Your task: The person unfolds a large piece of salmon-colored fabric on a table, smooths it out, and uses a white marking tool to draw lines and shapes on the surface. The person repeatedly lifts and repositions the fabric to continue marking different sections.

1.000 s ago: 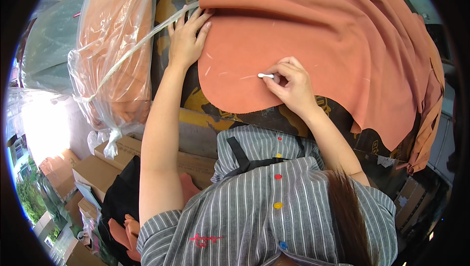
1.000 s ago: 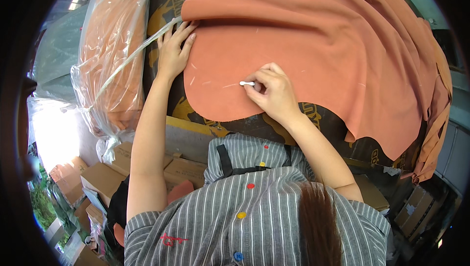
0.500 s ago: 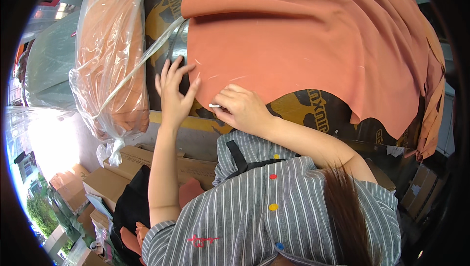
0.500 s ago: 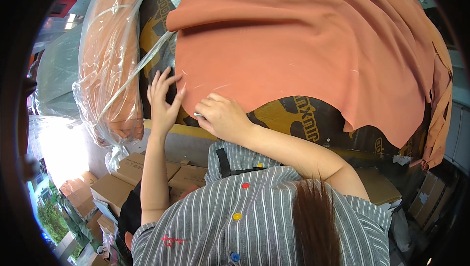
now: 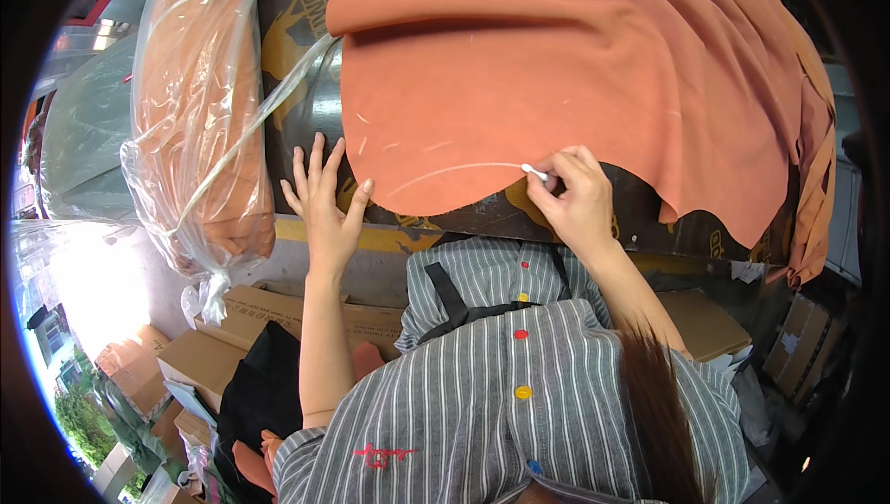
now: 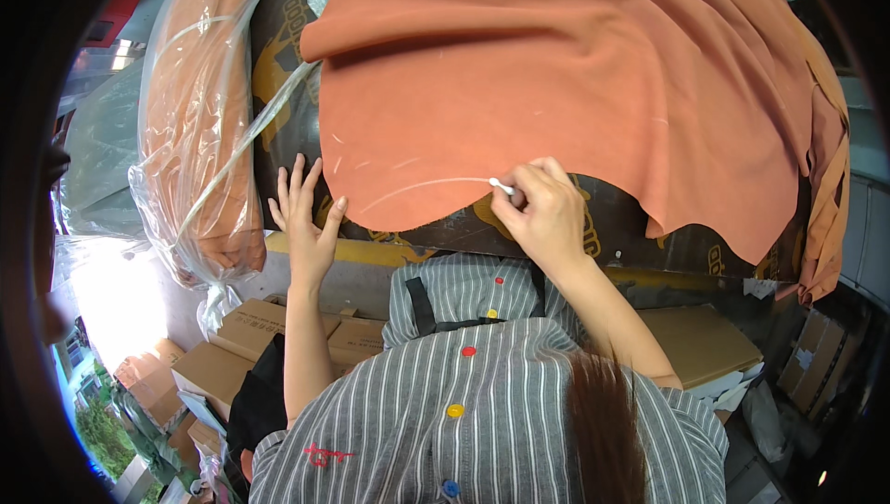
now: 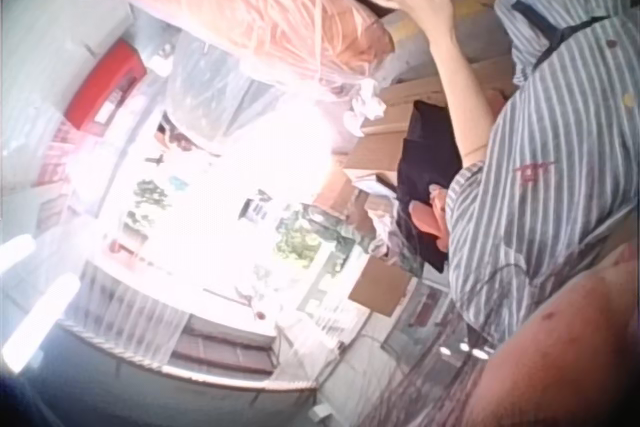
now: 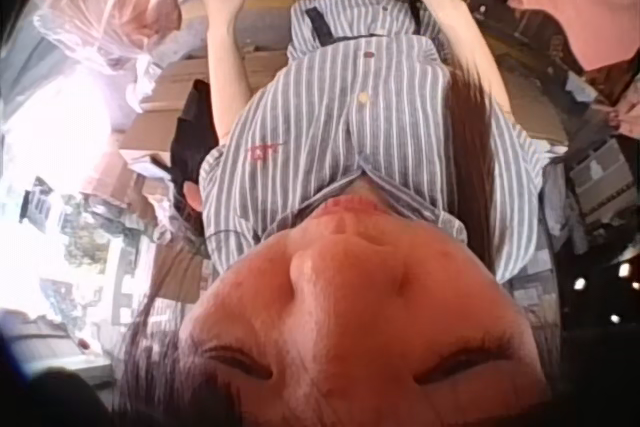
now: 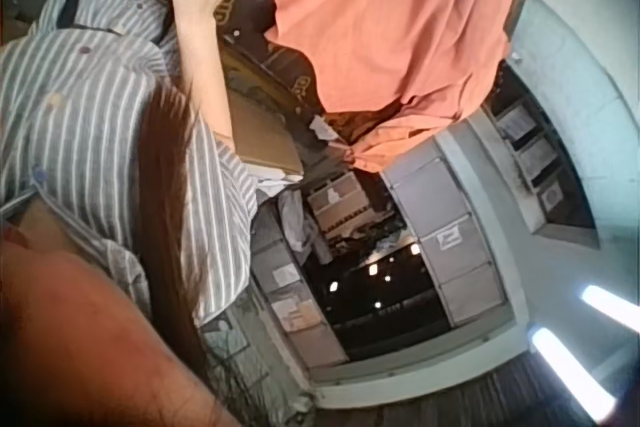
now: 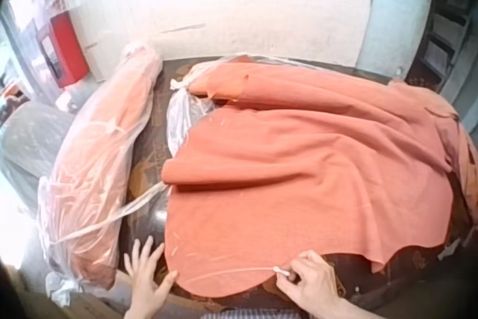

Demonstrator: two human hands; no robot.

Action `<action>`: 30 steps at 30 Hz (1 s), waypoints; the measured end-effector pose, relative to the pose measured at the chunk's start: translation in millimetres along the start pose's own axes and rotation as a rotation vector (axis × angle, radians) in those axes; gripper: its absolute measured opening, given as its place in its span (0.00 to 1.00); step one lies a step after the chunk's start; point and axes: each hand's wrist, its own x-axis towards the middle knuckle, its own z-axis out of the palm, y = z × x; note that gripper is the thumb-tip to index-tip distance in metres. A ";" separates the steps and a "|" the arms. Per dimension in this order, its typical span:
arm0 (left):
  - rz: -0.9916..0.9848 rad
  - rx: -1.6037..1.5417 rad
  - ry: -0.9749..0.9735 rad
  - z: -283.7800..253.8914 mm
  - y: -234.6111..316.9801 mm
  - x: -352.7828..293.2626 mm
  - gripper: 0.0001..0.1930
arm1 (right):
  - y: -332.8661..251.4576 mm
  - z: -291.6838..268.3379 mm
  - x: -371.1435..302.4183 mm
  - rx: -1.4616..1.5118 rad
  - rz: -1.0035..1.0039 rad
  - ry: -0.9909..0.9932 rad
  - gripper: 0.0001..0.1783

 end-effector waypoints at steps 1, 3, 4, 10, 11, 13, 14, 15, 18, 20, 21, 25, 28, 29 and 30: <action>-0.007 0.001 0.001 -0.3 -0.5 -0.6 0.32 | 8.2 -6.0 -7.2 0.004 0.045 0.014 0.05; -0.011 -0.003 -0.004 -0.4 -0.1 -0.9 0.32 | 14.9 -14.6 -16.3 0.132 0.166 0.027 0.03; -0.014 -0.002 -0.001 -0.9 0.1 -1.4 0.31 | 14.6 -16.5 -17.0 0.251 0.225 0.041 0.03; -0.011 -0.046 -0.002 -2.7 -1.2 1.4 0.30 | -9.5 11.4 9.7 0.402 0.061 -0.144 0.05; -0.011 -0.052 0.002 -2.2 -1.6 2.0 0.30 | -13.9 21.0 16.3 0.402 -0.006 -0.156 0.05; -0.011 -0.059 0.004 -2.2 -0.2 2.9 0.30 | -21.2 40.4 28.3 0.391 -0.140 -0.179 0.05; -0.012 -0.059 0.005 -1.9 -0.4 2.9 0.30 | -25.1 48.6 33.0 0.352 -0.178 -0.184 0.05; -0.012 -0.060 0.004 -1.7 -0.5 3.1 0.30 | -29.3 56.0 37.4 0.312 -0.215 -0.186 0.04; -0.019 -0.054 0.002 -2.4 -0.3 2.4 0.30 | -36.8 72.7 42.5 0.197 -0.308 -0.139 0.03; -0.020 -0.053 0.004 -2.6 -0.4 1.6 0.30 | -36.8 75.9 43.5 0.119 -0.361 -0.123 0.04; -0.019 -0.055 0.006 -2.6 -0.7 0.8 0.30 | -34.3 71.6 43.9 0.189 -0.269 -0.145 0.04; -0.017 -0.068 0.014 -4.0 1.5 -0.5 0.30 | -8.2 35.7 40.0 0.504 0.144 -0.198 0.05; -0.030 -0.055 0.005 -2.6 0.5 -0.3 0.30 | -7.1 34.9 25.0 0.609 0.129 -0.217 0.06; -0.034 -0.059 -0.001 -1.6 1.2 1.5 0.30 | -9.6 36.0 20.4 0.623 0.098 -0.224 0.06; -0.038 -0.062 -0.004 -1.4 1.9 2.1 0.30 | -15.4 37.1 18.8 0.509 0.036 -0.263 0.06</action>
